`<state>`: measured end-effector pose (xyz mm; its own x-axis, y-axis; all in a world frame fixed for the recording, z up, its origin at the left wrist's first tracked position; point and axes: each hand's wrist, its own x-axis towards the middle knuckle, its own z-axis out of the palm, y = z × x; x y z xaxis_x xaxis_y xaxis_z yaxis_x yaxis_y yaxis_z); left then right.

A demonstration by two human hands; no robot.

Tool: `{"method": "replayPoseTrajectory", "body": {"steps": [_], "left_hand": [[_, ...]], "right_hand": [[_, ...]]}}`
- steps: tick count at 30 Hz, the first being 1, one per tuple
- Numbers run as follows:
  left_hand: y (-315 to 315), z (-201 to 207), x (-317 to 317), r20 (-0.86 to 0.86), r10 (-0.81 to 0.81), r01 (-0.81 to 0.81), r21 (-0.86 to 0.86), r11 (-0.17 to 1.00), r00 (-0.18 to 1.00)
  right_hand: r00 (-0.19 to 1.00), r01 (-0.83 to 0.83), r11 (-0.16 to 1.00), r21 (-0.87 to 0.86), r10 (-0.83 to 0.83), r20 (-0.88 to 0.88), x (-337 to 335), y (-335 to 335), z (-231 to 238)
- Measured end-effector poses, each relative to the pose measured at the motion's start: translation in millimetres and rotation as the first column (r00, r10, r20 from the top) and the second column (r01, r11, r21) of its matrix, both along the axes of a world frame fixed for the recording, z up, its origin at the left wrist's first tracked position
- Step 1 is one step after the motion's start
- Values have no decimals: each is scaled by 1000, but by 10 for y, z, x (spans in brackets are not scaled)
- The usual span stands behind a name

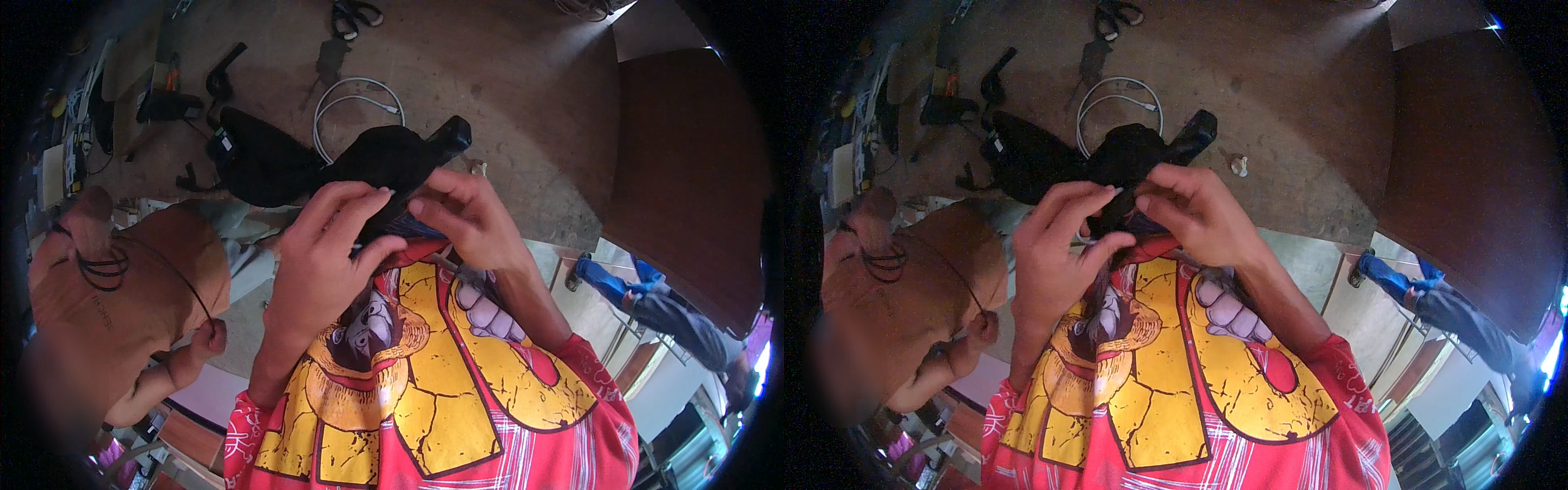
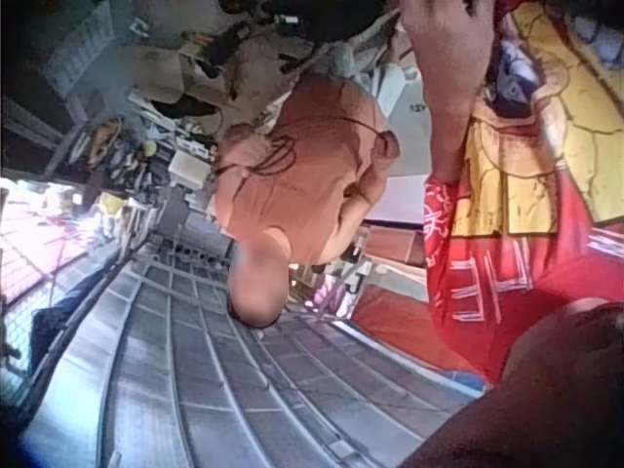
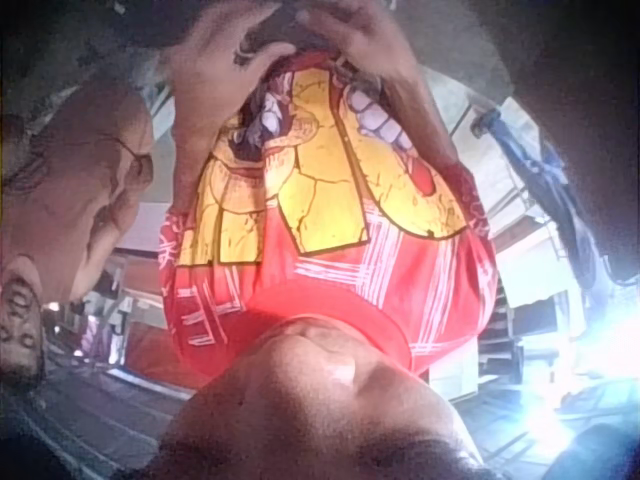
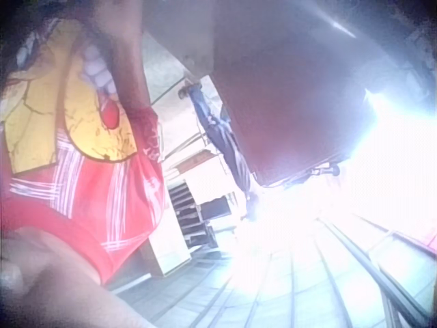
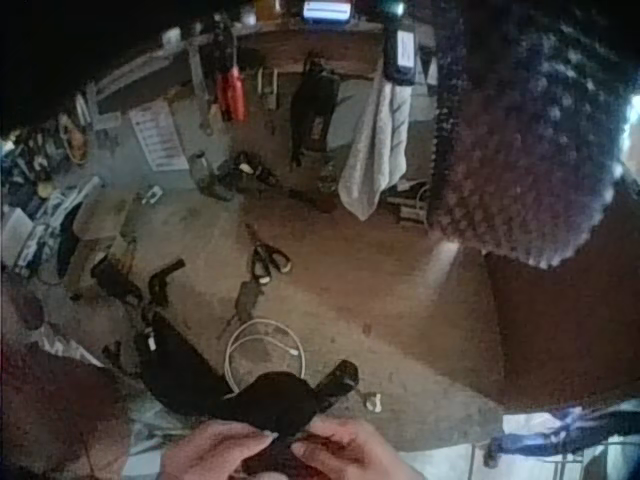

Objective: The person handles a black pouch and a white USB cable, attempting to connect the cable to a device inside the pouch. Another person assists by holding the pouch and handing over a black cable. The task involves manipulating small electronic components and cables on a cluttered workbench.

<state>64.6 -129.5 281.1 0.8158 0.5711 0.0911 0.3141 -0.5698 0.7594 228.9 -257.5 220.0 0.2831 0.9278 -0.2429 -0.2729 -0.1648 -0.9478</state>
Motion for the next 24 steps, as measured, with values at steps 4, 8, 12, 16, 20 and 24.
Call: {"method": "replayPoseTrajectory", "body": {"steps": [4, 8, 12, 16, 20, 24], "left_hand": [[80, -280, -30, -5, -90, 89, 187, 978, 996], [74, -336, 16, 43, -85, 80, 109, 991, 995], [79, -336, 28, 78, 95, -78, -193, 978, 992], [52, -343, 50, -1, 245, -212, -503, 838, 970], [14, -383, 35, -21, 242, -229, -412, 882, 970], [-16, -345, 37, -56, 266, -264, -427, 865, 962]], "right_hand": [[920, -62, 998, -11, 62, 386, -17, -8, 206], [768, -85, 991, -103, 131, 627, 53, -27, 327], [827, 106, 992, 61, -122, 548, 38, 2, 238], [918, 184, 978, 102, -208, 339, -49, 38, 235], [805, 102, 984, 148, -169, 569, -45, 100, 158], [884, 62, 990, -127, 4, 468, -13, 132, 204]]}}
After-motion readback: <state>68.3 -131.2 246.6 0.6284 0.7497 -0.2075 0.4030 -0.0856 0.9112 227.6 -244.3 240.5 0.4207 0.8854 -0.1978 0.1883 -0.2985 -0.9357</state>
